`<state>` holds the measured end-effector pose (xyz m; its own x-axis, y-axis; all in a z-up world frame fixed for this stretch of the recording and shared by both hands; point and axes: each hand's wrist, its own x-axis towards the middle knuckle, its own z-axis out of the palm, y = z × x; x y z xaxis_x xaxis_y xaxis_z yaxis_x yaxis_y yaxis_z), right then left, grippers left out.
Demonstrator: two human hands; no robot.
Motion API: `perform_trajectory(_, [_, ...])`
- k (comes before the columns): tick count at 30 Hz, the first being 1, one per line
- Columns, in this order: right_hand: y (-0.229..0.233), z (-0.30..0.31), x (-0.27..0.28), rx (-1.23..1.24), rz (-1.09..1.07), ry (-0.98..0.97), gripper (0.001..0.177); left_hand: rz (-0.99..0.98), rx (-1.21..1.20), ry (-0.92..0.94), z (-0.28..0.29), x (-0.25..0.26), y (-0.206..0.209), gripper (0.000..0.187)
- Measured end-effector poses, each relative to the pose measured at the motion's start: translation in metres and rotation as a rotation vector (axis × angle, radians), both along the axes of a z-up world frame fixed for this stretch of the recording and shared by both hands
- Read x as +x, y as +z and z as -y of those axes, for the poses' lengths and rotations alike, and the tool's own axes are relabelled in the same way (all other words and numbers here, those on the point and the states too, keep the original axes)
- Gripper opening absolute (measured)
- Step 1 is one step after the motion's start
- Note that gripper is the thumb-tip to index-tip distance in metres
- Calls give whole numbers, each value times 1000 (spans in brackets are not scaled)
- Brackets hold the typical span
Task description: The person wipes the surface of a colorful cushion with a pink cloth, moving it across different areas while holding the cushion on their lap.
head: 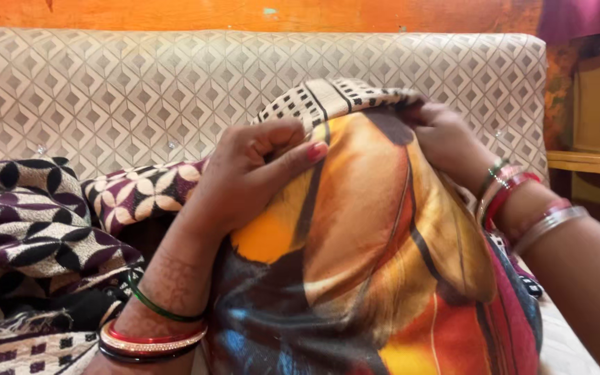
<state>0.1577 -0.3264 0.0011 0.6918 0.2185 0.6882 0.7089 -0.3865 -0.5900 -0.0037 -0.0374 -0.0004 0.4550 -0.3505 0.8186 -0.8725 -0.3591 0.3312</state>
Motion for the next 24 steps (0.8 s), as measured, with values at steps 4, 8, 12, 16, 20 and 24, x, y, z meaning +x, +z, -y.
perform_trajectory(4, [-23,5,47,218,-565,229,35,-27,-77,-93,2,3,-1,41])
perform_trajectory(8, [-89,16,84,-25,-654,155,35,64,30,26,4,2,2,38])
perform_trajectory(12, [-145,49,100,-386,-587,4,36,36,30,417,-5,21,-13,34])
perform_trajectory(16, [-166,63,88,-560,-336,-117,36,-330,425,929,-33,55,-48,50])
perform_trajectory(20, [-166,61,32,-507,-54,-256,38,-693,600,791,-65,71,-68,60])
perform_trajectory(24, [-153,70,-17,-382,-263,-145,45,-1086,224,624,-75,57,-75,59])
